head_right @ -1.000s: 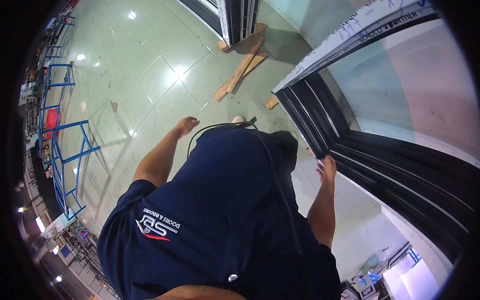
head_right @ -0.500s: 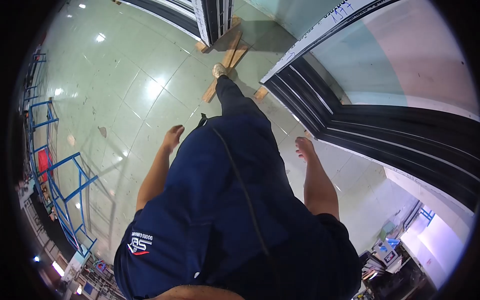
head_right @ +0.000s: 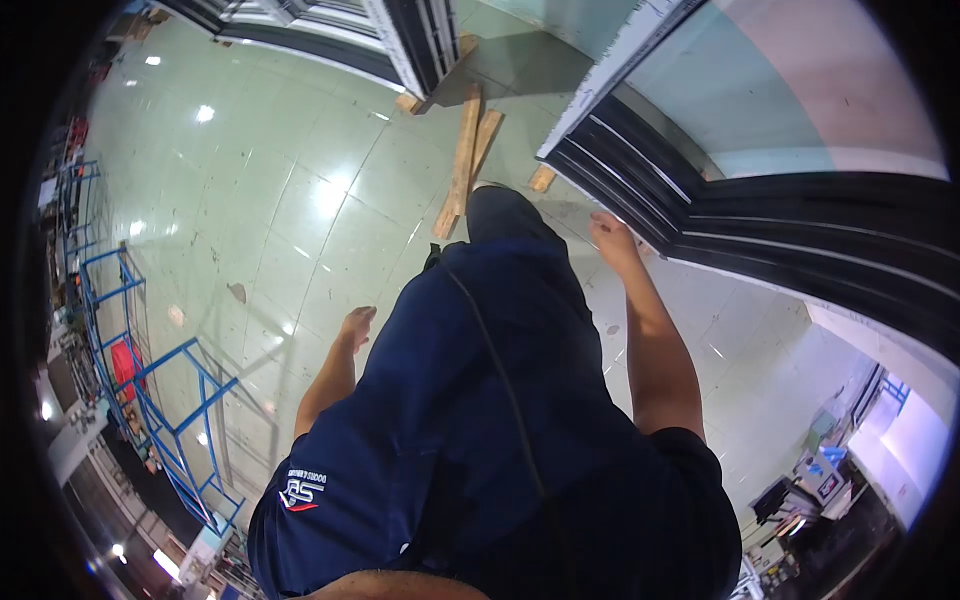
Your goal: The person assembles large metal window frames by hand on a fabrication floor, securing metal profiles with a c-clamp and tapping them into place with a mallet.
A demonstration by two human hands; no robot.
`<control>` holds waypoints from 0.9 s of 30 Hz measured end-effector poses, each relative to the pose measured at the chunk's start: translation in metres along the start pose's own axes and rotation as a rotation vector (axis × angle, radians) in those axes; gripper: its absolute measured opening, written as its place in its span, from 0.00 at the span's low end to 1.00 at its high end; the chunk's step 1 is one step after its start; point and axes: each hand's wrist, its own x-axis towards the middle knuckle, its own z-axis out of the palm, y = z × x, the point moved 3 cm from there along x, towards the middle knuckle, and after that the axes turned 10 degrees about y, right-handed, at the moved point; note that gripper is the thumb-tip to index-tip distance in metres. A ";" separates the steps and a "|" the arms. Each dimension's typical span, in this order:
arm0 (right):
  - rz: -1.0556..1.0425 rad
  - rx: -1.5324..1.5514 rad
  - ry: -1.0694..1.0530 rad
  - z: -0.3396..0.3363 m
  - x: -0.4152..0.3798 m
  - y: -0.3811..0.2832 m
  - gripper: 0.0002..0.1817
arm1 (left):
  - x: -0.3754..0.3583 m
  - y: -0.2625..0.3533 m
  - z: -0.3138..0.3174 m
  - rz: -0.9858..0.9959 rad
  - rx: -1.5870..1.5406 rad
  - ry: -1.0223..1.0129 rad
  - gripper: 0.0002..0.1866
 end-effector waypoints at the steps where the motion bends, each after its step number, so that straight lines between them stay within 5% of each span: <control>1: -0.123 0.022 -0.006 0.000 0.000 0.014 0.21 | 0.004 0.016 -0.001 0.064 -0.024 0.029 0.28; 5: 0.012 -0.049 0.088 -0.002 -0.025 0.058 0.17 | -0.007 0.112 0.001 0.225 -0.128 -0.039 0.26; 7: 0.349 -0.030 0.072 -0.012 -0.044 0.084 0.13 | -0.019 0.156 0.006 0.432 -0.070 -0.058 0.27; 11: 0.639 0.152 -0.049 -0.004 -0.058 0.182 0.11 | -0.031 0.208 0.021 0.686 0.135 -0.059 0.26; 13: 0.523 0.319 0.081 -0.018 -0.099 0.163 0.16 | -0.015 0.209 0.032 0.678 0.219 -0.093 0.27; 14: 0.556 0.319 0.139 -0.020 -0.113 0.166 0.19 | 0.010 0.205 0.039 0.833 0.394 -0.116 0.27; 15: 0.593 0.318 0.190 -0.022 -0.124 0.173 0.22 | -0.007 0.210 0.041 0.636 0.372 -0.105 0.29; 19: 0.708 0.450 0.247 -0.043 -0.184 0.187 0.24 | -0.014 0.235 0.061 0.582 0.641 -0.051 0.30; 22: 0.802 0.521 0.272 -0.048 -0.224 0.231 0.24 | -0.030 0.272 0.103 0.977 0.838 -0.063 0.27; 24: 0.901 0.577 0.247 -0.050 -0.252 0.254 0.24 | 0.026 0.277 0.153 1.353 1.003 -0.094 0.26; 25: 1.024 0.558 0.173 -0.043 -0.272 0.299 0.22 | -0.112 0.321 0.165 0.992 0.763 -0.133 0.25; 27: 1.100 0.552 0.129 -0.051 -0.289 0.325 0.20 | -0.115 0.319 0.210 1.082 0.527 -0.198 0.23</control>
